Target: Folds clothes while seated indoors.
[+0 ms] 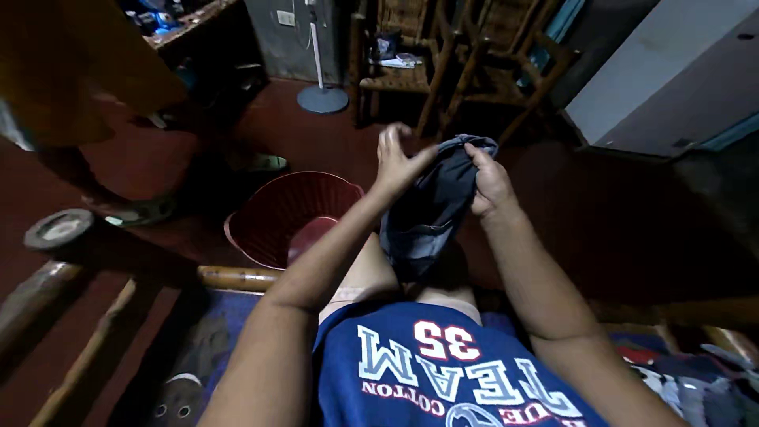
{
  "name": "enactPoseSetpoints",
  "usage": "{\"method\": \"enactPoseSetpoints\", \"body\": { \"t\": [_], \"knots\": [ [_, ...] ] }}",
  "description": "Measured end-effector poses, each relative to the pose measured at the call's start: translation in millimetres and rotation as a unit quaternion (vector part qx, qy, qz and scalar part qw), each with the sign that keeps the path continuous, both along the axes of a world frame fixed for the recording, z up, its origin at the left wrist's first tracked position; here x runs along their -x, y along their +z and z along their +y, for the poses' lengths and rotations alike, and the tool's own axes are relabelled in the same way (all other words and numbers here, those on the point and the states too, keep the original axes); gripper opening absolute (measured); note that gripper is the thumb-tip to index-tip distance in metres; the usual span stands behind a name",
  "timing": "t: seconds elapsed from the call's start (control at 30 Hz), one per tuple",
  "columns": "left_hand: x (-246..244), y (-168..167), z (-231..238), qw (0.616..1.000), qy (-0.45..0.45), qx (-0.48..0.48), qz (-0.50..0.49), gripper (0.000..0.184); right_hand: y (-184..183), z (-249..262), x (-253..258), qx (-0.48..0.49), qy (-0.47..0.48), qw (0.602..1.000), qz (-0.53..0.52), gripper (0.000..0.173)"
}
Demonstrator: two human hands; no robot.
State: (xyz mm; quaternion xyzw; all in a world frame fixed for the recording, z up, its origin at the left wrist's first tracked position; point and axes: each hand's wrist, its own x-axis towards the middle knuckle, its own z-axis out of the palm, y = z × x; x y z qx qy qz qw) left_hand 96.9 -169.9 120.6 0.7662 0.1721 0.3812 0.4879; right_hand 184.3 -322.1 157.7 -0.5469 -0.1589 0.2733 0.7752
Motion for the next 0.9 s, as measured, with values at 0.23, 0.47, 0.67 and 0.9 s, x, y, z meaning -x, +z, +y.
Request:
{"method": "enactPoseSetpoints", "body": {
  "t": [0.23,0.47,0.67,0.9],
  "knots": [
    [35.3,-97.8,17.5,0.954,-0.038,0.189,0.228,0.032,-14.7,-36.2,-8.4,-0.043,-0.038,0.997,-0.055,0.028],
    [38.7,-76.2,-3.2,0.657,-0.309,0.656,-0.208,0.041,-68.2,-37.6,-41.3,-0.004,-0.098,0.992,0.085,0.023],
    [27.7,-68.8,-20.4,0.617,-0.362,0.639,-0.283,0.049,-118.2,-34.6,-23.8,0.267,0.105,0.923,-0.256,0.063],
    [30.5,-78.5,-8.9,0.612,-0.301,0.624,-0.381,0.056,-137.4,-26.5,38.5,0.177,0.089,0.847,-0.493,0.081]
  ]
}}
